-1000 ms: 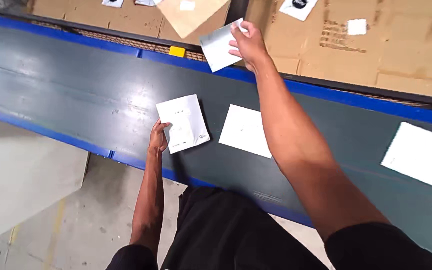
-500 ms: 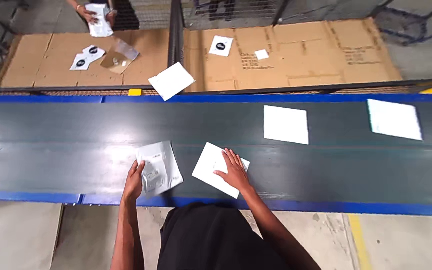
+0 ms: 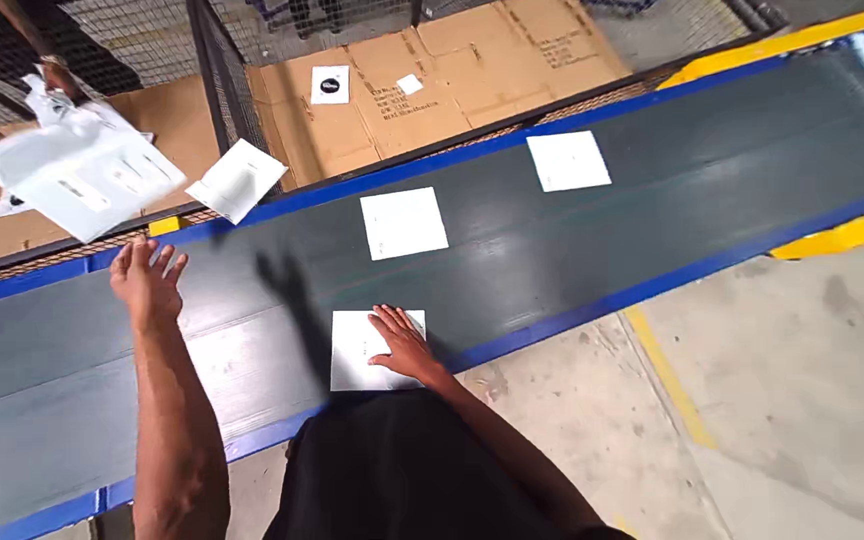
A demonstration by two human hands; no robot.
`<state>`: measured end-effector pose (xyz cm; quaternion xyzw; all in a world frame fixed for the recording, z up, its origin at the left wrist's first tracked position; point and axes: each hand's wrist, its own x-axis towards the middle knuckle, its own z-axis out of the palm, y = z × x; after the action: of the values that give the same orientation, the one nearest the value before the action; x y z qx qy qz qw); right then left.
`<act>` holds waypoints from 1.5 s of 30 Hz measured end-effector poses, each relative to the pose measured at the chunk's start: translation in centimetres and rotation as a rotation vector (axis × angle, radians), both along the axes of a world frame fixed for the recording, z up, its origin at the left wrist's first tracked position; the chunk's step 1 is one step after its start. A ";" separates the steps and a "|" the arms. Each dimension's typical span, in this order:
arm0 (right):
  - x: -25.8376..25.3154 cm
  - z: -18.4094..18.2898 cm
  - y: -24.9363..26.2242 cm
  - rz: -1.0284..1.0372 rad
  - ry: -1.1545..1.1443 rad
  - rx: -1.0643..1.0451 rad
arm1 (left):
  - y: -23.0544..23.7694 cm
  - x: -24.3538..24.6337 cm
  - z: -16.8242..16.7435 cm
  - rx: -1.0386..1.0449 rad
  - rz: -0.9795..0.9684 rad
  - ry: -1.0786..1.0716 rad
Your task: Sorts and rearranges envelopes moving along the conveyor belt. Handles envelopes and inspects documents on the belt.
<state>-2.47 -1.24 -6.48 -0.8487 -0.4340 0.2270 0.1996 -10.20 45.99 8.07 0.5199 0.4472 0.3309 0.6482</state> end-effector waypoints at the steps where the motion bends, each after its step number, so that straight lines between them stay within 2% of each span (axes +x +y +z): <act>1: -0.4 0.1 0.8 0.005 0.015 0.008 | -1.2 0.1 -0.8 0.061 -0.107 0.083; 4: -0.5 0.6 3.5 -0.085 0.083 0.150 | -9.1 -1.3 -5.1 0.238 -0.599 0.357; 6: 1.8 1.2 5.8 -0.168 0.057 0.247 | -14.5 -3.8 -9.0 0.383 -0.913 0.510; 8: 5.7 2.3 8.8 -0.231 0.002 0.194 | -17.9 -7.0 -12.0 0.559 -1.087 0.668; 11: 13.0 2.2 13.8 -0.258 -0.040 0.031 | -18.9 -10.8 -13.9 0.719 -1.137 0.875; 14: 17.2 0.3 18.0 -0.193 -0.089 -0.120 | -15.9 -13.1 -13.4 0.757 -1.086 0.971; 16: 16.9 0.4 20.5 -0.146 -0.102 -0.199 | -13.5 -14.5 -12.7 0.744 -1.062 1.033; 19: 13.6 2.2 23.5 -0.110 -0.171 -0.307 | -9.8 -17.0 -12.1 0.676 -1.041 1.145; 23: 8.2 3.2 24.7 -0.016 -0.217 -0.409 | -5.5 -21.9 -11.6 0.465 -1.017 1.179; 26: 3.6 3.3 24.3 0.059 -0.190 -0.392 | -3.1 -26.2 -10.9 0.200 -0.923 1.083; 29: -0.8 3.6 24.0 -0.008 0.222 -0.374 | -2.1 -30.5 -10.1 0.074 -0.813 0.944; 31: -3.0 4.8 26.2 -0.082 0.624 -0.222 | -1.8 -33.3 -9.7 0.036 -0.746 0.870; 32: -3.8 5.7 28.1 -0.141 0.754 -0.116 | -1.9 -34.2 -9.5 0.026 -0.715 0.828; 35: -3.0 9.5 36.5 -0.272 0.976 0.270 | -2.1 -35.2 -8.9 -0.043 -0.583 0.638; 37: -1.0 12.7 40.7 -0.247 0.947 0.415 | -2.5 -35.1 -8.7 -0.076 -0.486 0.483; 39: -0.4 14.9 41.5 -0.110 0.705 0.372 | -2.6 -34.1 -8.3 -0.060 -0.412 0.375; 42: -3.7 14.9 36.8 0.092 0.573 0.208 | -3.0 -30.4 -7.8 -0.066 -0.377 0.232; 44: -6.5 12.7 31.8 0.075 0.632 0.170 | -3.9 -26.6 -7.6 -0.116 -0.416 0.153; 45: -7.8 11.3 29.4 -0.005 0.659 0.224 | -4.6 -24.5 -7.4 -0.147 -0.453 0.122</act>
<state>-10.24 28.13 4.77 -0.7036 -0.3664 0.4396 0.4213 -34.69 41.44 0.68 0.5773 0.3802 0.1116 0.7139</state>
